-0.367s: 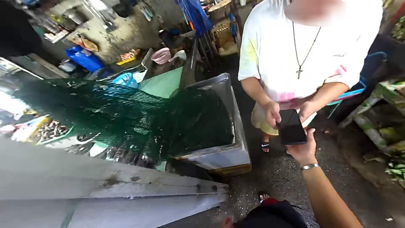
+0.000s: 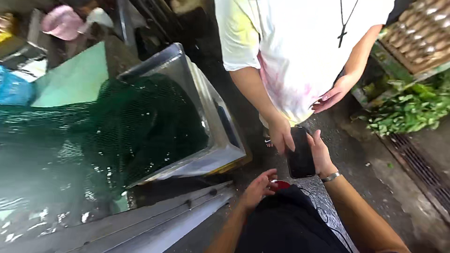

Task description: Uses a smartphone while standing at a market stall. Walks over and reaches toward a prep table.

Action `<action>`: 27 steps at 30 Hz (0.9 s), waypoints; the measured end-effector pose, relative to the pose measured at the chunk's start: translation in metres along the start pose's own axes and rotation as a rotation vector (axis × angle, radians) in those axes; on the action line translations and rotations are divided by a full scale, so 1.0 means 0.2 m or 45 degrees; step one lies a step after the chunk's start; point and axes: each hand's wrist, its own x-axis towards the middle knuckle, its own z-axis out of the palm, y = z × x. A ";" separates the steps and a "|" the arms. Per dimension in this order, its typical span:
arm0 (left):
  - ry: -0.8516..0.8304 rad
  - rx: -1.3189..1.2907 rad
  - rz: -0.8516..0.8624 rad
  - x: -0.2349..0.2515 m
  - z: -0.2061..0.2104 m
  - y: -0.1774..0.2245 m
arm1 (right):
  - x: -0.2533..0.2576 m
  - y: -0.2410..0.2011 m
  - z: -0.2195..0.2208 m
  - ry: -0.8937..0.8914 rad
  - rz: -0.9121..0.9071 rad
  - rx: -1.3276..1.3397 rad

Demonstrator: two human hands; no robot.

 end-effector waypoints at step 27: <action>-0.061 0.301 0.210 -0.86 -0.43 -0.11 | -0.87 0.57 0.35 -0.697 0.575 -0.222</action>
